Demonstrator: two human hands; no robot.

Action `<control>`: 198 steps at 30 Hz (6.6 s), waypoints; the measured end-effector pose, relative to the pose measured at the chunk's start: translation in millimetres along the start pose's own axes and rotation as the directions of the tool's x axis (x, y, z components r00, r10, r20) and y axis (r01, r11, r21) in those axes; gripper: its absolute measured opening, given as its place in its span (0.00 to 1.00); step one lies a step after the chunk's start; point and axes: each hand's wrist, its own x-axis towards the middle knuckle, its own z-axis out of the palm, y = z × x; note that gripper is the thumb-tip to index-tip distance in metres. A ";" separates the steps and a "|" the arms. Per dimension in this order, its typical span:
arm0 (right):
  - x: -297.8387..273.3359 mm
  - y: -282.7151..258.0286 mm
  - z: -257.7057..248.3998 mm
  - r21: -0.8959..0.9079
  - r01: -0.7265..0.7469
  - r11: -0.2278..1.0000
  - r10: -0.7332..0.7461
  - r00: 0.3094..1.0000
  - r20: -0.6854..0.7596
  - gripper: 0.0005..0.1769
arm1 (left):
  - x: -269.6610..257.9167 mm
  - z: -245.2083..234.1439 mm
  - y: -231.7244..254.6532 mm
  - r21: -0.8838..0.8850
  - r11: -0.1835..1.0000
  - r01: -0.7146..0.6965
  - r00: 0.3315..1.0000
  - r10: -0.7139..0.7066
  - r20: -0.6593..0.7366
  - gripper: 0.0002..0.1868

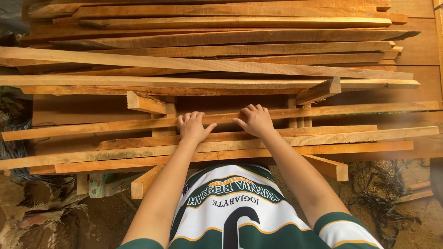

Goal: The recorder is sorting and arranging thin wooden strips on a pile in a workshop setting.

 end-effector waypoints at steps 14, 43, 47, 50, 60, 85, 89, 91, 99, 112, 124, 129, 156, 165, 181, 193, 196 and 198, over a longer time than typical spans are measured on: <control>-32.6 3.3 16.7 0.019 0.056 0.998 -0.056 0.998 -0.029 0.31 | -12.9 14.8 -9.4 -0.026 1.000 -0.006 0.997 0.008 0.071 0.31; -51.8 -2.3 33.3 0.112 0.165 0.980 -0.159 0.985 -0.062 0.24 | -18.9 19.6 -11.9 0.072 0.988 -0.135 0.953 0.110 0.282 0.43; -55.1 -4.6 27.8 0.117 0.140 0.983 -0.138 0.990 -0.027 0.24 | -12.6 27.2 -12.3 0.116 0.984 -0.138 0.950 0.098 0.297 0.43; -52.3 -5.9 26.1 0.125 0.118 0.985 -0.118 0.993 -0.010 0.25 | -16.1 13.1 -5.8 0.121 0.984 -0.131 0.946 0.088 0.312 0.42; -50.9 -12.6 33.7 0.057 0.074 0.996 -0.070 0.996 -0.061 0.23 | -19.0 1.5 6.3 0.136 0.986 -0.101 0.935 0.047 0.351 0.40; -47.5 -19.1 26.0 0.128 0.213 0.969 -0.208 0.977 -0.054 0.28 | -50.7 -8.2 19.0 0.172 0.970 -0.172 0.943 0.112 0.312 0.41; -35.2 -19.0 19.3 0.056 0.142 0.988 -0.148 0.983 0.109 0.31 | -56.7 -5.7 21.7 0.144 0.970 -0.198 0.945 0.150 0.291 0.66; -39.1 -21.9 17.3 0.031 0.125 0.992 -0.128 0.979 0.161 0.32 | -69.6 -8.2 22.6 0.142 0.968 -0.205 0.945 0.158 0.285 0.68; -35.8 -24.2 18.4 0.080 0.111 0.991 -0.119 0.988 0.102 0.28 | -55.5 -6.4 11.4 0.070 0.973 -0.221 0.960 0.204 0.190 0.54; -31.4 -22.2 36.3 -0.016 0.122 0.992 -0.122 0.992 0.029 0.23 | -13.7 7.0 6.2 0.126 0.977 -0.173 0.948 0.131 0.290 0.37; -42.9 -39.8 32.8 0.034 0.293 0.956 -0.276 0.930 -0.244 0.28 | -32.7 22.3 -4.9 0.039 0.985 -0.171 0.968 0.160 0.194 0.36; -45.6 -37.1 38.2 0.196 0.218 0.956 -0.199 0.974 -0.110 0.23 | -61.9 -21.4 19.8 0.066 0.969 -0.237 0.934 0.208 0.290 0.49; 8.7 -44.7 -11.2 0.386 -0.096 0.917 0.021 0.981 0.193 0.34 | -62.1 9.3 24.2 0.099 0.976 -0.196 0.965 0.175 0.193 0.64; 111.3 5.3 -61.3 -0.062 0.166 0.984 -0.168 0.765 -0.621 0.39 | 107.7 -90.8 15.0 0.058 0.992 -0.115 0.876 0.129 -0.465 0.29; 67.3 5.1 -183.1 -0.258 0.235 0.937 -0.347 0.711 -0.612 0.37 | 83.9 -184.0 -10.3 0.183 0.921 -0.345 0.694 0.382 -0.610 0.29; -92.1 -30.8 -155.3 -0.128 0.303 0.944 -0.322 0.775 -0.544 0.26 | -91.6 -132.3 8.9 0.131 0.921 -0.367 0.784 0.382 -0.489 0.25; -118.6 -31.5 -113.4 -0.060 0.291 0.955 -0.281 0.822 -0.495 0.26 | -124.7 -100.8 7.2 0.086 0.935 -0.345 0.845 0.349 -0.404 0.24; -129.8 -26.9 -76.1 -0.035 0.248 0.968 -0.237 0.859 -0.454 0.28 | -136.9 -70.2 2.2 -0.023 0.949 -0.313 0.900 0.289 -0.328 0.24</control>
